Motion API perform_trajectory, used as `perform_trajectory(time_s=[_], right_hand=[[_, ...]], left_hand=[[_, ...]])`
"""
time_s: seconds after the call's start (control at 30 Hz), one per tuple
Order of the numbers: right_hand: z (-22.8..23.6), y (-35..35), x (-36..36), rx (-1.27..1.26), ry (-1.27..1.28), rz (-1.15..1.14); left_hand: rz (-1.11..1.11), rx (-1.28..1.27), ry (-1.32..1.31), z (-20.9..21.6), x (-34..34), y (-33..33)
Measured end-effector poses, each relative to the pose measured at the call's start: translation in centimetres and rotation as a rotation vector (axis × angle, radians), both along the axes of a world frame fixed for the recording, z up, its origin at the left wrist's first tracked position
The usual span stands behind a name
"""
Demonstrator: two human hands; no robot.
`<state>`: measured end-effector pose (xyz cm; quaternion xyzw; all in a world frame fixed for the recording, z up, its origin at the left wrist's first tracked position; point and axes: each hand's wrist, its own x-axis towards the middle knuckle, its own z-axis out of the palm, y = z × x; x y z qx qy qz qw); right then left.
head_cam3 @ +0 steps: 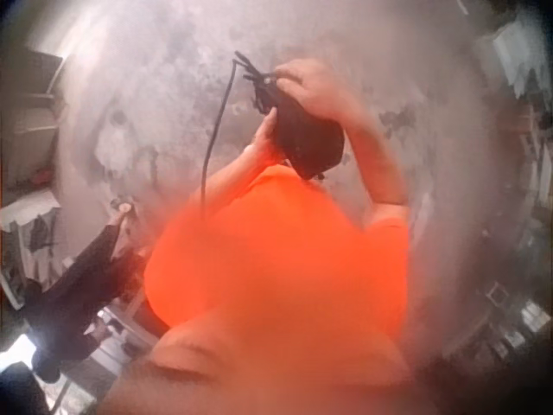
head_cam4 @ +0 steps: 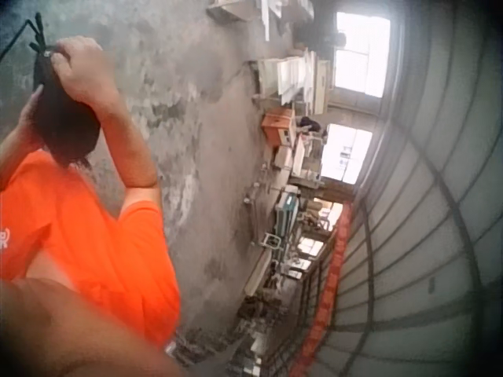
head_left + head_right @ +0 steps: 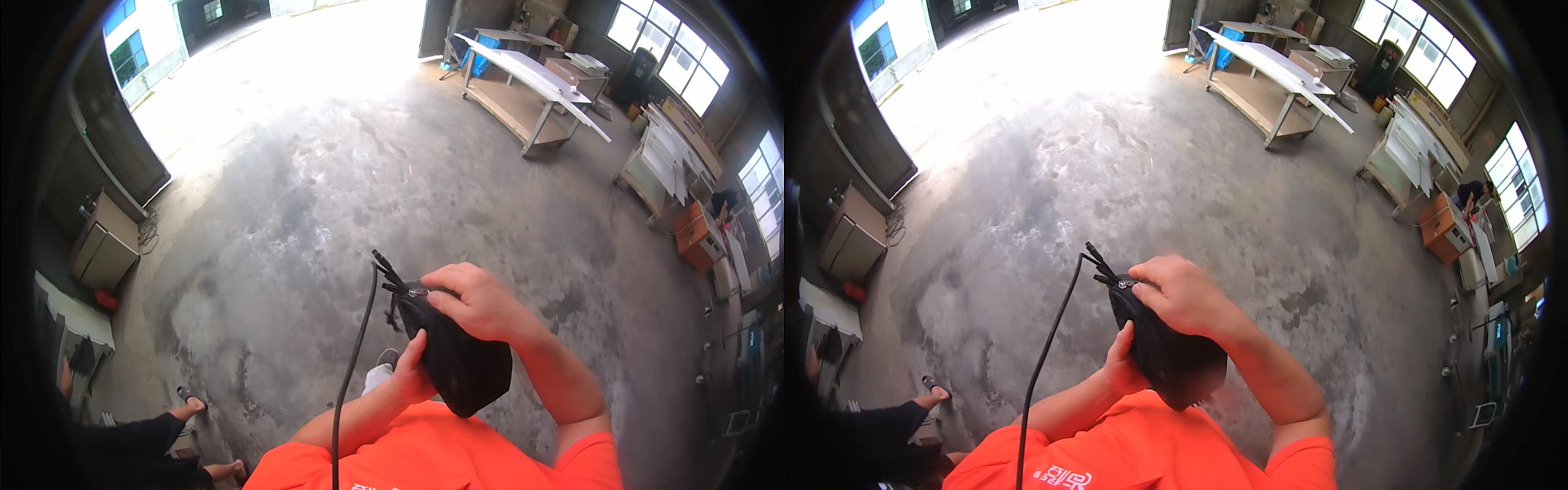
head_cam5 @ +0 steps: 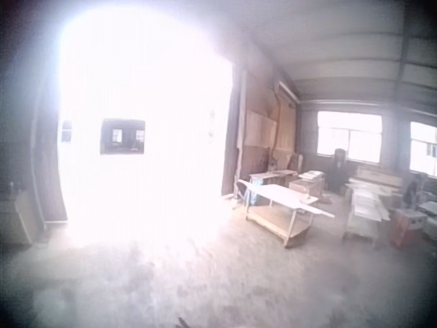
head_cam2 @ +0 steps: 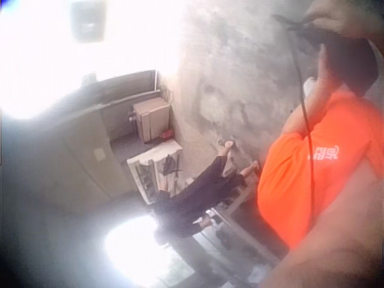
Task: The person attaches a strap to a black headpiece by hand, threading the strap through plastic loops and securing the hook-and-loop fasteners.
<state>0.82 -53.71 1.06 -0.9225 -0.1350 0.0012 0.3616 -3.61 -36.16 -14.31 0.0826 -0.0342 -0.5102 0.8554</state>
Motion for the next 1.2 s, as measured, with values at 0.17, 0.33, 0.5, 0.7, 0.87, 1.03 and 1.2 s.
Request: perform_trajectory(time_s=[0.17,0.33,0.5,0.7,0.87,1.03,1.2], right_hand=[[-0.7,-0.6,5.6,-0.202,0.213,0.001],[0.5,-3.4,11.5,0.01,0.46,-0.073],[0.6,-8.6,16.9,-0.074,0.421,-0.09],[-3.7,-15.3,16.2,-0.56,-0.045,-0.209],[-2.8,-25.0,15.4,-0.812,-0.492,-0.105],[-2.3,-37.9,12.7,-0.852,-0.674,-0.083],[0.2,-50.5,9.9,-0.897,-0.621,-0.076]], left_hand=[[-0.057,0.122,-0.012,-0.3,4.3,-0.9],[-0.168,-0.029,0.005,-1.8,10.3,-4.1],[-0.237,0.018,0.008,-1.8,15.3,-8.1],[-0.32,0.135,-0.05,-1.0,19.8,-16.5],[-0.425,0.2,-0.041,-2.9,23.0,-26.8],[-0.489,0.258,-0.064,-1.3,24.8,-41.2],[-0.376,-0.006,0.124,-0.6,27.1,-56.3]])
